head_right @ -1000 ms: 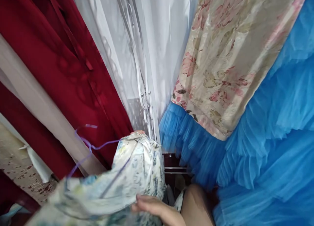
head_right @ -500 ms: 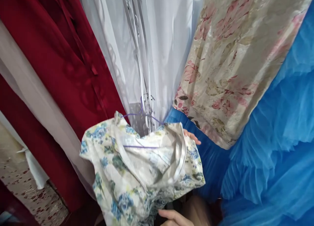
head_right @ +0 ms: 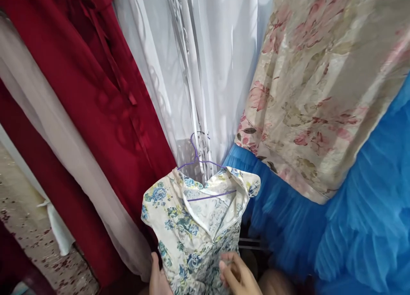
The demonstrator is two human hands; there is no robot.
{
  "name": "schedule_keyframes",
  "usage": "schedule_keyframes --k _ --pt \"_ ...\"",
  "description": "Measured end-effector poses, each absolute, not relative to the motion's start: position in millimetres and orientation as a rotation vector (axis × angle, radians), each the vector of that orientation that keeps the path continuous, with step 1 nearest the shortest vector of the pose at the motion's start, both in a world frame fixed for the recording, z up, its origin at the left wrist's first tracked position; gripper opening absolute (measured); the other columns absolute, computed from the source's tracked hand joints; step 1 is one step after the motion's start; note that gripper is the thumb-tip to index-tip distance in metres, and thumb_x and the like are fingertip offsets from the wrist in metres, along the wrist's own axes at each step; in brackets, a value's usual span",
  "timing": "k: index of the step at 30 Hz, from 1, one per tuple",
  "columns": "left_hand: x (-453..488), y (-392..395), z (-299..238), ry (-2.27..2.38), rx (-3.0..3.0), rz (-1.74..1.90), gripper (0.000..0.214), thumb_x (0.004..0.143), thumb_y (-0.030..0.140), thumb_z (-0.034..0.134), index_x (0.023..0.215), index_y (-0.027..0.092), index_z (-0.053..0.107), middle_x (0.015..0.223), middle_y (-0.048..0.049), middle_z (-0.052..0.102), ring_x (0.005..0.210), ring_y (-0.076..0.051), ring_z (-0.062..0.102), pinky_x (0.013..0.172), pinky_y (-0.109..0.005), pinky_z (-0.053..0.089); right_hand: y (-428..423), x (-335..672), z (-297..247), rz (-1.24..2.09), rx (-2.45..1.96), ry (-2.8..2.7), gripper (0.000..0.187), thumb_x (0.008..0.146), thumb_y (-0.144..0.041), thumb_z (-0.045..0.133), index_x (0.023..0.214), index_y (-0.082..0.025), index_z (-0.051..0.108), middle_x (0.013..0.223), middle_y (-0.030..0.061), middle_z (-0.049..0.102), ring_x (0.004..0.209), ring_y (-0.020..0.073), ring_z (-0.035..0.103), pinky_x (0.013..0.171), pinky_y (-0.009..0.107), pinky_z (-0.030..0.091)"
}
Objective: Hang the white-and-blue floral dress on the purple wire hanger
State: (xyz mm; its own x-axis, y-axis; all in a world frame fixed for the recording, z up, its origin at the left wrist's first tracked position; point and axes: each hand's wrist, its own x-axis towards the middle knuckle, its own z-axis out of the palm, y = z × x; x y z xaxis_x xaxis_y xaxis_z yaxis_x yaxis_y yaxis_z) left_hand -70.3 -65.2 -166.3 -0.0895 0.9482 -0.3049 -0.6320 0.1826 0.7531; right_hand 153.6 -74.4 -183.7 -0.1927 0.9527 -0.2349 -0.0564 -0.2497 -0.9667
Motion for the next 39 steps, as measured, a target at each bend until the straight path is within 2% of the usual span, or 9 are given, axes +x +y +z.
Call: schedule_keyframes --k 4,7,12,18,23,26,32,35,39 --pt "-73 -81 -181 1.131 0.496 1.318 0.073 0.064 0.049 0.088 0.127 0.021 0.064 0.116 -0.0114 0.074 0.122 -0.036 0.062 0.110 -0.047 0.043 -48 129 -174 1.273 -1.304 -1.415 0.045 0.089 -0.066 0.051 0.082 -0.021 0.057 0.069 0.0017 0.062 0.067 0.0201 0.057 0.063 0.029 0.043" --pt "-66 -80 -188 1.179 0.564 1.327 0.072 0.063 0.046 0.089 0.124 0.016 0.065 0.116 -0.0140 0.074 0.120 -0.037 0.063 0.108 -0.047 0.045 -41 118 -169 1.200 -1.241 -1.478 0.051 0.093 -0.064 0.044 0.065 -0.022 0.048 0.058 -0.0005 0.053 0.060 0.0174 0.052 0.061 0.029 0.039" --pt "-57 -75 -196 1.309 0.499 1.420 0.065 0.055 0.046 0.090 0.110 0.018 0.071 0.107 -0.0120 0.076 0.120 -0.038 0.063 0.106 -0.047 0.048 -47 116 -173 1.307 -1.210 -1.328 0.055 0.086 -0.071 0.051 0.064 -0.021 0.048 0.051 -0.0023 0.051 0.049 0.0137 0.044 0.053 0.028 0.033" --pt "-50 -74 -186 1.353 0.520 1.411 0.058 0.059 0.045 0.087 0.108 0.019 0.070 0.100 -0.0111 0.077 0.113 -0.038 0.067 0.102 -0.047 0.050 -51 111 -183 1.329 -1.158 -1.264 0.057 0.082 -0.076 0.054 0.067 -0.022 0.047 0.048 -0.0043 0.048 0.046 0.0117 0.041 0.052 0.026 0.030" --pt "-60 -70 -188 1.611 0.853 1.818 0.064 0.069 0.052 0.078 0.121 0.019 0.058 0.125 -0.0140 0.065 0.122 -0.036 0.058 0.102 -0.045 0.048 -57 118 -190 1.308 -1.205 -1.294 0.059 0.082 -0.076 0.054 0.061 -0.023 0.041 0.046 -0.0048 0.043 0.045 0.0112 0.039 0.051 0.027 0.029" --pt "-50 -72 -203 1.767 1.230 1.962 0.054 0.073 0.051 0.074 0.115 0.020 0.060 0.128 -0.0157 0.060 0.123 -0.035 0.055 0.106 -0.046 0.042 -63 119 -190 1.343 -1.221 -1.322 0.059 0.080 -0.076 0.056 0.060 -0.023 0.042 0.045 -0.0049 0.043 0.043 0.0107 0.039 0.050 0.026 0.028" --pt "-10 -70 -228 1.427 1.483 1.465 0.024 0.084 0.048 0.061 0.086 0.025 0.068 0.080 -0.0071 0.070 0.080 -0.027 0.066 0.075 -0.033 0.050 -62 102 -184 1.492 -1.182 -1.317 0.055 0.076 -0.074 0.060 0.067 -0.021 0.050 0.043 -0.0031 0.051 0.039 0.0107 0.043 0.046 0.024 0.029" --pt "-9 -63 -227 1.365 1.577 1.405 0.019 0.085 0.041 0.058 0.082 0.024 0.065 0.075 -0.0060 0.065 0.073 -0.024 0.062 0.071 -0.031 0.047 -48 105 -162 1.479 -1.147 -1.265 0.048 0.076 -0.066 0.064 0.068 -0.020 0.053 0.041 -0.0040 0.050 0.037 0.0097 0.039 0.044 0.023 0.028" --pt "-9 -57 -218 1.368 1.829 1.107 0.009 0.081 0.024 0.055 0.073 0.022 0.057 0.073 -0.0045 0.058 0.067 -0.020 0.055 0.063 -0.028 0.040 -8 122 -92 1.273 -1.119 -1.300 0.041 0.078 -0.054 0.066 0.059 -0.019 0.055 0.042 -0.0024 0.052 0.038 0.0091 0.037 0.045 0.024 0.028"
